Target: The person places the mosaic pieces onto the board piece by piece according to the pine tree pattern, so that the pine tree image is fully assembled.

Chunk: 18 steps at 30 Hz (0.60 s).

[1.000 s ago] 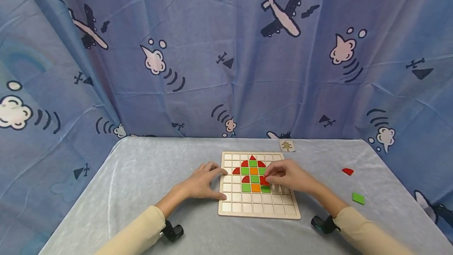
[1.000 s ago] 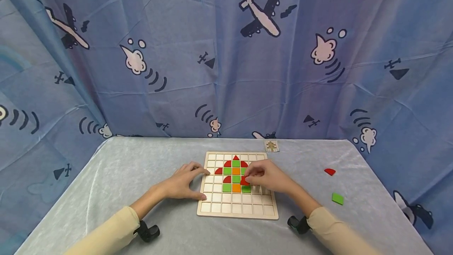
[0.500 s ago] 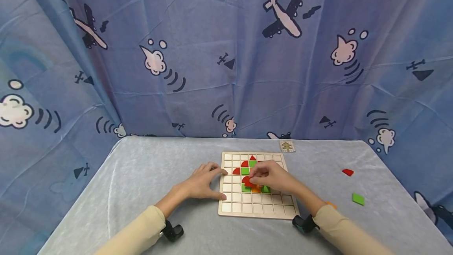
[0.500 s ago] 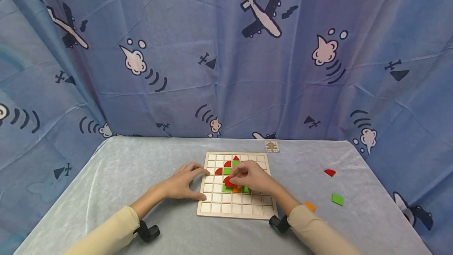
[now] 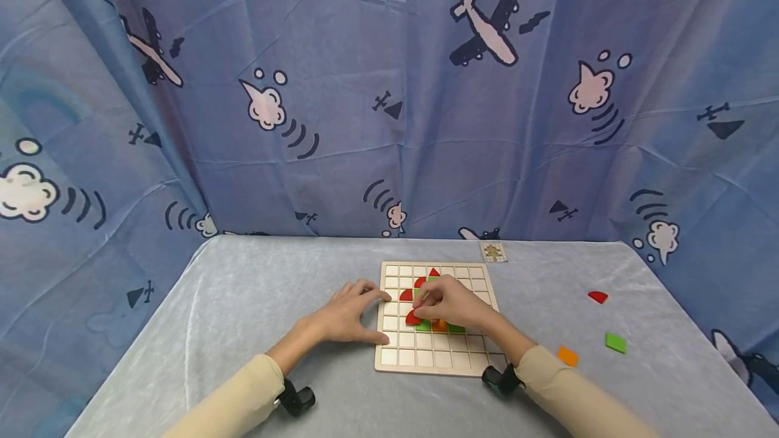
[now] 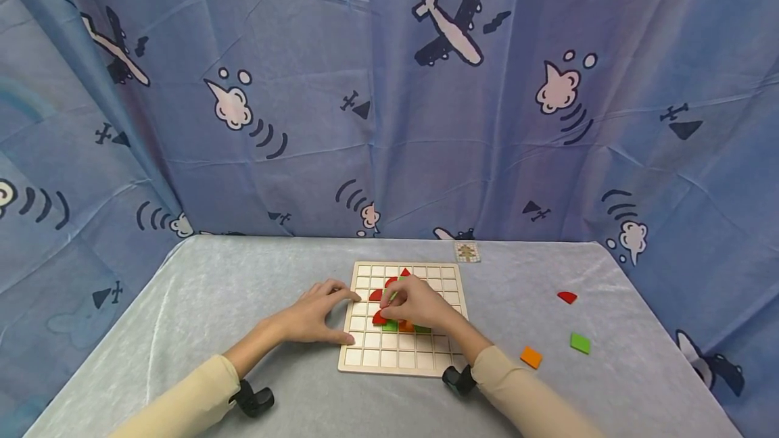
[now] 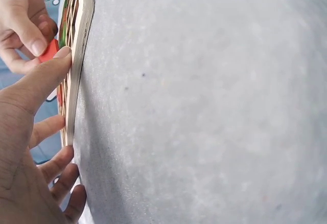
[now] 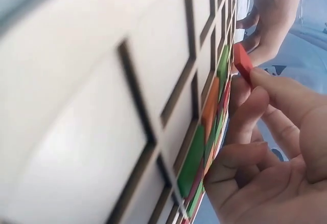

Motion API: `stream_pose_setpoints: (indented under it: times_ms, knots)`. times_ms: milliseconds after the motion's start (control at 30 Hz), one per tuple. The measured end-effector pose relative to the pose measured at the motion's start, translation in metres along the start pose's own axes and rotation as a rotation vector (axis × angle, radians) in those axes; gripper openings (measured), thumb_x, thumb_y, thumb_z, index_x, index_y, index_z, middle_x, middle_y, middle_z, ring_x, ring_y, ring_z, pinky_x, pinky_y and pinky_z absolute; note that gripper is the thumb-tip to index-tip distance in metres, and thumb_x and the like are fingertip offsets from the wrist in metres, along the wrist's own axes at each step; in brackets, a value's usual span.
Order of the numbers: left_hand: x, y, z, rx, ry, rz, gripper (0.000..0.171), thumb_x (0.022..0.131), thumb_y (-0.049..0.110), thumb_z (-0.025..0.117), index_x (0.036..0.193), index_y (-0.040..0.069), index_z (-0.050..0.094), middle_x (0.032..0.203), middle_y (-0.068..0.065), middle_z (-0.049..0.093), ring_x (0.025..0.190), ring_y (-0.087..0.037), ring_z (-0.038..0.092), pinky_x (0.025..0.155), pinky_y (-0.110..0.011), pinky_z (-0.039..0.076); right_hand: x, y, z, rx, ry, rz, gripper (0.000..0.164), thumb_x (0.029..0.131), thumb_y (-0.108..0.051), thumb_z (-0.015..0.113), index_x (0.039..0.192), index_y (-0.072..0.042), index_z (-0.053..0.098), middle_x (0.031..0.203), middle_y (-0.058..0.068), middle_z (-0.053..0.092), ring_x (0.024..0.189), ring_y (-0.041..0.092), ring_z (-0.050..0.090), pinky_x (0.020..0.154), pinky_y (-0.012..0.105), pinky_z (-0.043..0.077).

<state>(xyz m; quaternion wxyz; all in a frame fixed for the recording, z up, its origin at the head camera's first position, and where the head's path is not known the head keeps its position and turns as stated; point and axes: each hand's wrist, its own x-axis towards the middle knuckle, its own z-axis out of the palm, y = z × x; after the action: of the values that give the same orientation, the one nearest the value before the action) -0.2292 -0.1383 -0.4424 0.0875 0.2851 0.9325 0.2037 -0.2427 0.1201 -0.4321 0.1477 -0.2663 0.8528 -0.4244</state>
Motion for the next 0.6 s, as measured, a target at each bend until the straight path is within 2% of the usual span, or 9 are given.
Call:
stream_pose_setpoints:
  times_ms: [200,600]
  knots:
    - [-0.001,0.001,-0.001,-0.003,0.004,0.005,0.073,0.076,0.057,0.078,0.138,0.027,0.053,0.142,-0.004,0.045,0.125,-0.025,0.043,0.102,-0.053,0.038,0.004,-0.002,0.005,-0.014,-0.002,-0.028,0.004,0.087,-0.010,0.074,0.089,-0.008,0.072,0.082,0.008,0.073,0.068,0.011,0.064,0.063,0.022,0.050]
    - [0.000,0.000,0.000,-0.003,0.005,0.003,0.073,0.075,0.058,0.078,0.137,0.028,0.053,0.141,-0.003,0.045,0.122,-0.024,0.044,0.099,-0.050,0.039,0.006,-0.002,0.011,-0.039,-0.008,-0.042,0.005,0.085,-0.008,0.075,0.083,-0.008,0.071,0.077,0.005,0.069,0.069,0.009,0.060,0.066,0.021,0.049]
